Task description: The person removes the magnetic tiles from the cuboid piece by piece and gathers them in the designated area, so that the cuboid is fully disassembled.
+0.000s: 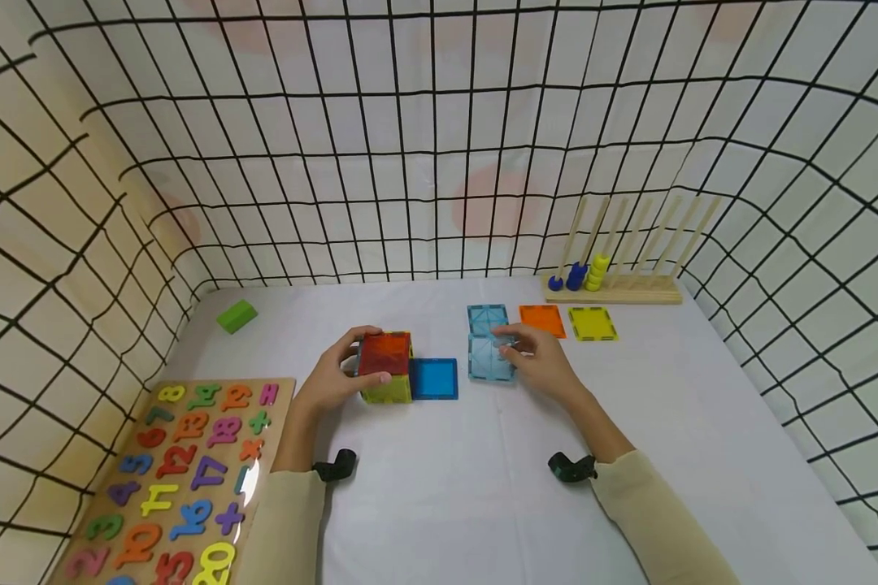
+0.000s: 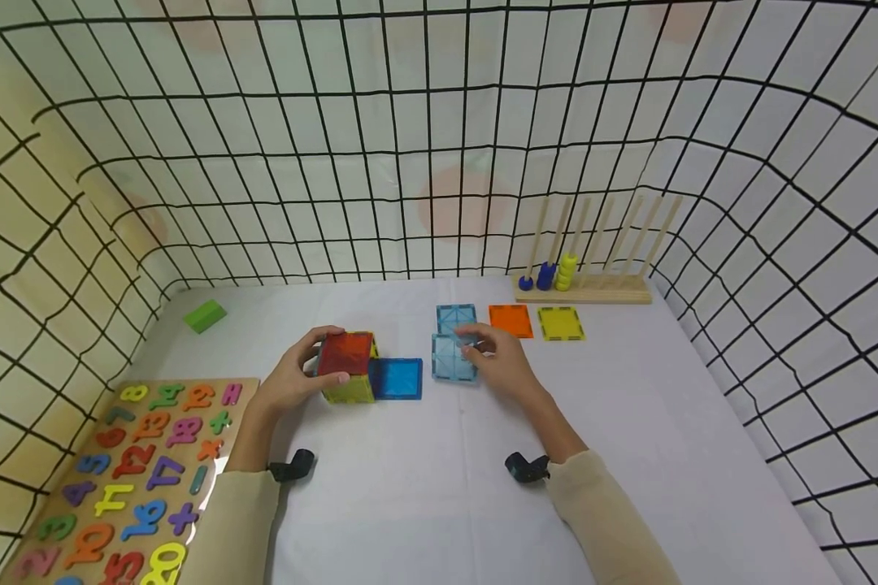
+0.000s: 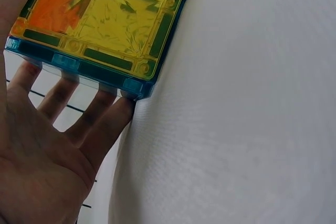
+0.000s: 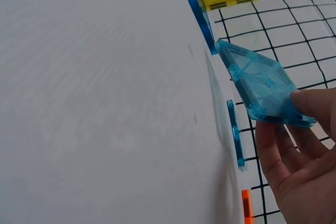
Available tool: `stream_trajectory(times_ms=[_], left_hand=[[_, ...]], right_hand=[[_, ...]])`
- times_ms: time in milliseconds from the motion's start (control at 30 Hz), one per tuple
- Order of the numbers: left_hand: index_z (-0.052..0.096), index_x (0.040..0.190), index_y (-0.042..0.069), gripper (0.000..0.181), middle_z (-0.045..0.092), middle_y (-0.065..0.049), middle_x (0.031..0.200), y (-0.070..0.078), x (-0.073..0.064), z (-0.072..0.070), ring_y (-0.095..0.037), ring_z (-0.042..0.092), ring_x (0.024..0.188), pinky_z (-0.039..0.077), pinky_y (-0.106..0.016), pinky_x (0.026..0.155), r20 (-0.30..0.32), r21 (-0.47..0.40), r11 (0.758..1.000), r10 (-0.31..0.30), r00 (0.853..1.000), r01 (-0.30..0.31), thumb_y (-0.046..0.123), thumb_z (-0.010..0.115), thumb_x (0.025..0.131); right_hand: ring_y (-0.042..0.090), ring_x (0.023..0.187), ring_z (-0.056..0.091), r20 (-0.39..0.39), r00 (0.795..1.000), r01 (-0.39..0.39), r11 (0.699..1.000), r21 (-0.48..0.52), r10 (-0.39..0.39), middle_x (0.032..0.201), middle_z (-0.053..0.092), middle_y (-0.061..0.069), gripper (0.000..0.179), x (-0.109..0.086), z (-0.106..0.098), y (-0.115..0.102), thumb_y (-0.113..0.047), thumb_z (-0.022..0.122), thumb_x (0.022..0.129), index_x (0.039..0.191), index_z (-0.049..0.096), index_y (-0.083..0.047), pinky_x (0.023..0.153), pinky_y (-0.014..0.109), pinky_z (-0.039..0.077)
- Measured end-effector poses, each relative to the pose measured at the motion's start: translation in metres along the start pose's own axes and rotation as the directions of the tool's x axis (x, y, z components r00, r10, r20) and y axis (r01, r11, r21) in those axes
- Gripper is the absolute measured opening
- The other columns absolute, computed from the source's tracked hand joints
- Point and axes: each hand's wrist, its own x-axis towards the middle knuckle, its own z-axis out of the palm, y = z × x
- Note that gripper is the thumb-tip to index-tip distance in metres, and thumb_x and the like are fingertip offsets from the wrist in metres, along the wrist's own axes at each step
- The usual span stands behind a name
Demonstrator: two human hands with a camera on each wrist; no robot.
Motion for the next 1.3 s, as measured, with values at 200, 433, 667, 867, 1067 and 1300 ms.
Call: stream_trajectory(times_ms=[200,433,667,867,1067,1300], left_hand=[[0.048,0.149,0.03,0.076,0.049,-0.004,0.154,0.011,-0.004,-0.002,-0.041,0.043,0.142,0.046,-0.065,0.11,0.014,-0.007,1.0,-0.025,1.0,0.025,0.037,0.085,0.084],[0.043,0.154,0.026,0.078,0.043,-0.01,0.159,0.01,-0.002,-0.001,-0.044,0.039,0.145,0.043,-0.066,0.112,0.032,-0.015,0.999,-0.051,0.998,0.052,0.027,0.083,0.087],[0.043,0.152,0.035,0.077,0.044,-0.005,0.159,0.002,-0.001,0.001,-0.042,0.039,0.145,0.044,-0.066,0.111,0.013,-0.001,1.0,-0.025,1.0,0.025,0.034,0.083,0.086],[0.046,0.148,0.039,0.074,0.047,-0.003,0.157,0.004,-0.002,0.001,-0.041,0.041,0.145,0.044,-0.066,0.11,0.005,0.006,1.0,-0.021,1.0,0.021,0.039,0.085,0.085],[0.046,0.148,0.04,0.074,0.048,-0.004,0.156,0.003,-0.002,0.002,-0.041,0.041,0.145,0.045,-0.065,0.11,0.008,0.01,1.0,-0.024,1.0,0.024,0.04,0.084,0.084],[0.047,0.148,0.038,0.074,0.05,-0.004,0.154,0.004,-0.002,0.0,-0.04,0.043,0.143,0.046,-0.064,0.11,0.006,0.011,1.0,-0.02,1.0,0.02,0.039,0.085,0.084]], right_hand=[[0.026,0.107,0.063,0.053,0.997,-0.061,0.998,-0.023,0.063,0.134,0.067,0.008,0.03,-0.003,-0.002,0.006,-0.019,0.067,0.101,0.132,0.067,-0.015,0.097,0.038,0.057],[0.024,0.088,0.051,0.156,0.978,-0.115,0.984,-0.136,0.136,0.106,0.057,0.011,0.078,-0.004,-0.005,0.011,-0.029,0.094,0.074,0.143,0.057,-0.022,0.068,0.027,0.046],[0.027,0.107,0.05,0.189,0.973,-0.085,0.964,-0.253,0.135,0.127,0.056,0.011,0.078,-0.002,-0.005,0.013,-0.03,0.091,0.078,0.146,0.054,-0.018,0.088,0.04,0.052],[0.031,0.122,0.052,0.25,0.96,-0.056,0.96,-0.274,0.127,0.149,0.049,0.013,0.074,0.002,-0.008,0.014,-0.028,0.086,0.082,0.148,0.054,-0.019,0.11,0.051,0.05],[0.033,0.125,0.053,0.279,0.95,-0.059,0.961,-0.271,0.137,0.149,0.047,0.014,0.074,0.003,-0.01,0.01,-0.027,0.085,0.082,0.149,0.054,-0.018,0.112,0.053,0.048],[0.025,0.1,0.051,0.224,0.969,-0.036,0.958,-0.284,0.103,0.122,0.056,0.01,0.078,0.0,-0.012,0.012,-0.033,0.088,0.081,0.149,0.053,-0.018,0.082,0.036,0.05]])
